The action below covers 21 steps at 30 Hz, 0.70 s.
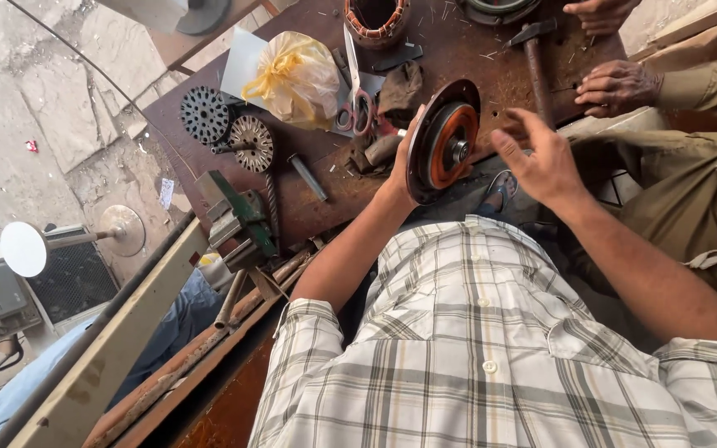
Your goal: The person assembles an electrical motor component by inserting a cylindrical metal shaft into a copper-wound stator. They then place a circular metal housing over the assembly and use a hammer to tap it into place. The person handles the assembled unit and inspects the wiring.
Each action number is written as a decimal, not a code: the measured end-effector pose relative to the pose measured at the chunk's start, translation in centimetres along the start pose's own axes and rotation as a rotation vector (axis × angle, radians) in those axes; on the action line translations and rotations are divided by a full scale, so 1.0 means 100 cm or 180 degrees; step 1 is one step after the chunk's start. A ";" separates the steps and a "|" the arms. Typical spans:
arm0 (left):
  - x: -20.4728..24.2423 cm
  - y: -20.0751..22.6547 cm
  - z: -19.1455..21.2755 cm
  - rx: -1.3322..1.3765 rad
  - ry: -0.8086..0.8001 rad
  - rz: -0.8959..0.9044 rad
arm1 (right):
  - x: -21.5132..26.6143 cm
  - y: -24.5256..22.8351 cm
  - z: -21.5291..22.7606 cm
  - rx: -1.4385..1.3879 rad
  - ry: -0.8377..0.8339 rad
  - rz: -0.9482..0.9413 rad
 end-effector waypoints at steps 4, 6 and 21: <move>0.000 -0.002 -0.004 -0.0075 -0.0002 -0.0182 | 0.003 -0.010 -0.008 -0.0094 0.0073 0.0196; 0.000 -0.004 -0.005 -0.0035 -0.0082 -0.0245 | 0.005 -0.014 -0.009 -0.0162 0.0140 0.0261; -0.007 -0.012 0.001 0.0301 -0.0282 -0.0081 | 0.014 -0.020 -0.012 -0.0280 0.0102 0.0438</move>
Point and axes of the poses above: each hand's wrist, its own x-axis away from the middle knuckle, its own z-axis out of the back of the hand, y = z × x, the point moved 1 cm from there along -x, towards the middle knuckle, and after that the axes turned 9 degrees about z, right-handed, at the moved point
